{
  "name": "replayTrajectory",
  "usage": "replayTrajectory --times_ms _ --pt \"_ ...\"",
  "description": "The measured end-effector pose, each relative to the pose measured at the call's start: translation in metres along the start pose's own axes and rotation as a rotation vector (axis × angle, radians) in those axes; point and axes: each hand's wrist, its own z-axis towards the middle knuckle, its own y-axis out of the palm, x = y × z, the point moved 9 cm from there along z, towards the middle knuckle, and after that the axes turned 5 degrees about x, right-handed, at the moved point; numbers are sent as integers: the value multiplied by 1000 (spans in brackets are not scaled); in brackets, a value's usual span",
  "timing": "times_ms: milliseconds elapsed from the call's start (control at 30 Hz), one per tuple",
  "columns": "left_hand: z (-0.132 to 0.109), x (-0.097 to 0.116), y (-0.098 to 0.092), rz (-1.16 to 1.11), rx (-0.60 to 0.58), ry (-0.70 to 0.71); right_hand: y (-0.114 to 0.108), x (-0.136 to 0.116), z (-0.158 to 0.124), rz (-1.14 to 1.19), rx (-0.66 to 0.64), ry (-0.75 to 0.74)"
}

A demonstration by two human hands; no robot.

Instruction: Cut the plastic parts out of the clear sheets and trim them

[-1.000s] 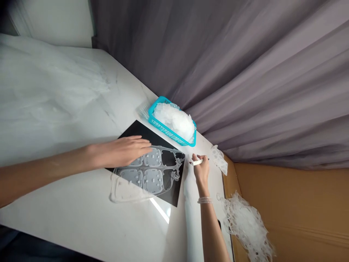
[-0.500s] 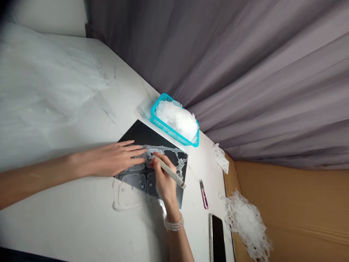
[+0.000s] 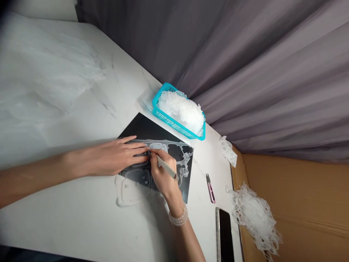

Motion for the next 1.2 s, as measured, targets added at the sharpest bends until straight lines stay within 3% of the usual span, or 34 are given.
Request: replayTrajectory --times_ms 133,233,500,667,900,1000,1067,1200 --pt "1 7 8 361 -151 69 -3 -7 -11 -31 -8 -7" --pt "3 10 8 498 -181 88 -6 -8 -27 -33 18 -36" --pt "0 9 10 546 -196 135 13 -12 -37 -166 113 -393" --pt "-2 8 10 543 -145 151 21 -14 -30 -259 126 -414" --pt "-5 2 18 605 -167 164 35 -10 -24 -288 36 -444" --pt "-7 -1 21 630 -174 157 30 -5 -22 -104 85 -375" --pt "-9 -2 22 631 -168 148 15 14 -18 168 162 -218" --pt "-12 -4 21 588 -135 121 -41 99 -18 831 444 250"
